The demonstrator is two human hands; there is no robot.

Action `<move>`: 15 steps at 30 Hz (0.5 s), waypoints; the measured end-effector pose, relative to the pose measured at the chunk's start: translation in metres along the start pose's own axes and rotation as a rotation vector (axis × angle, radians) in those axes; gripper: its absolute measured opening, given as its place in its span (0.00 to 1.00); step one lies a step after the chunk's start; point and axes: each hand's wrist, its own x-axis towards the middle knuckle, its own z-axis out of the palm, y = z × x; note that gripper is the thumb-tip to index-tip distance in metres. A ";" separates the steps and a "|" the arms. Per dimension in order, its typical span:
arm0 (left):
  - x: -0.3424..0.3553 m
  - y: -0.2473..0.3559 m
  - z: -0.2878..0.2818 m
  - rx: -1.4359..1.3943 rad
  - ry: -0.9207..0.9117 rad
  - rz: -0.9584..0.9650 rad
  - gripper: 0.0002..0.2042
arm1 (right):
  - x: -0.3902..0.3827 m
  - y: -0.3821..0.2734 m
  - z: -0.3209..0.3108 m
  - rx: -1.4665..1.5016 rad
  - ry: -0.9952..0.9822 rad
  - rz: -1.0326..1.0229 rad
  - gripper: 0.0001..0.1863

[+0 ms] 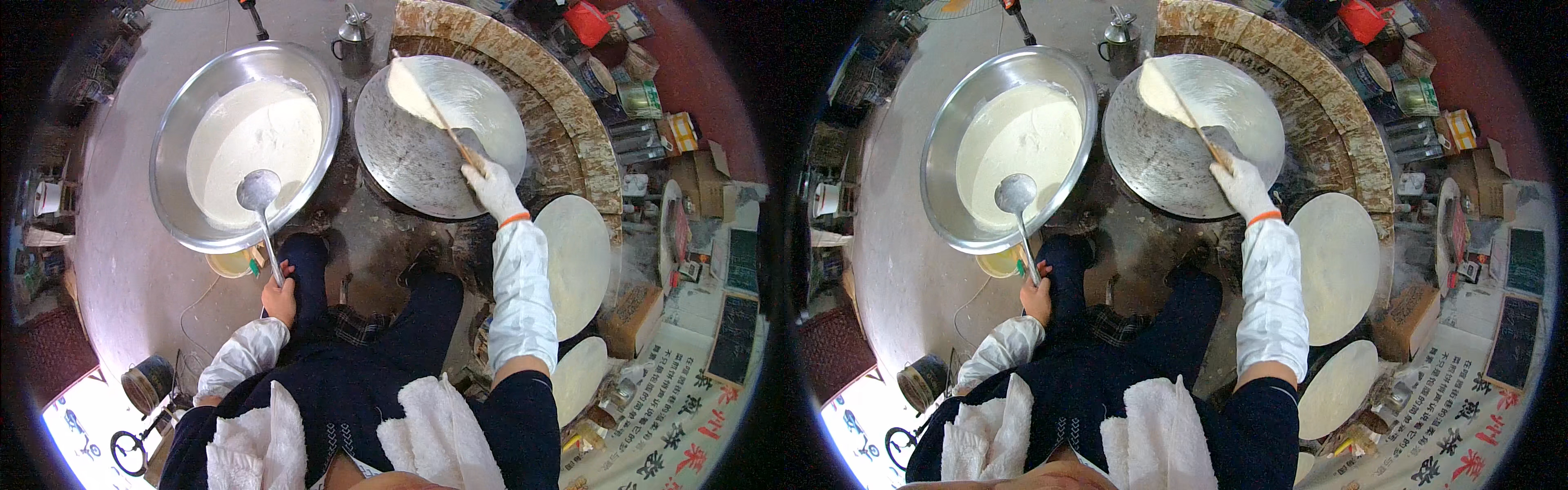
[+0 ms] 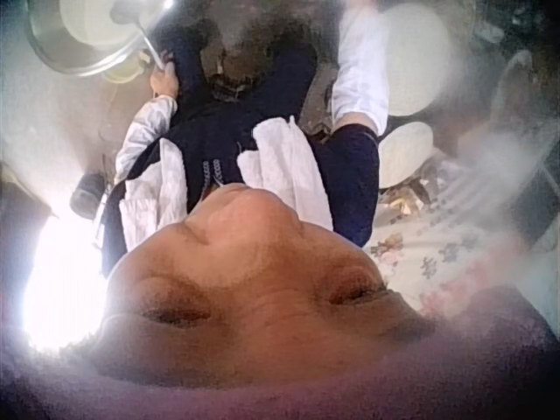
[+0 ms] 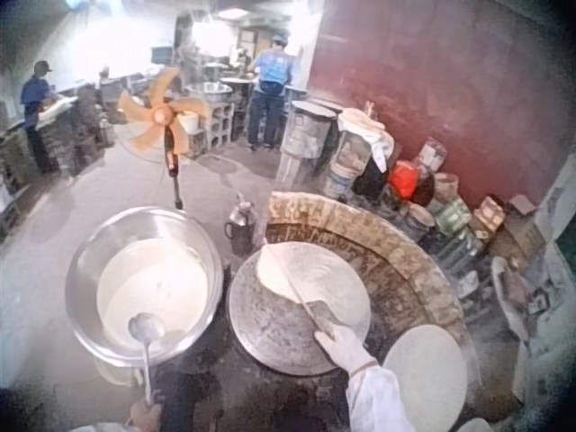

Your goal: The person scoops white batter from a large metal bowl and pours it onto multiple hot circular griddles. Using a wooden spreader, they spread the batter into thin, round crepes. The person flips the crepes with a metal spatula and stacks the finished ones on a nearby tray.

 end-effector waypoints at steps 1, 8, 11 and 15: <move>-0.001 0.004 -0.002 0.012 0.007 -0.017 0.21 | -0.010 -0.004 0.007 -0.032 0.005 -0.049 0.25; -0.002 -0.006 0.002 0.045 0.067 0.036 0.21 | -0.040 -0.025 -0.013 -0.164 0.082 0.029 0.25; -0.002 -0.007 0.002 0.062 0.074 0.057 0.21 | 0.025 -0.018 -0.023 -0.311 0.214 0.043 0.25; -0.004 -0.001 0.008 0.081 0.072 0.053 0.21 | 0.079 -0.016 -0.024 -0.360 0.020 -0.062 0.25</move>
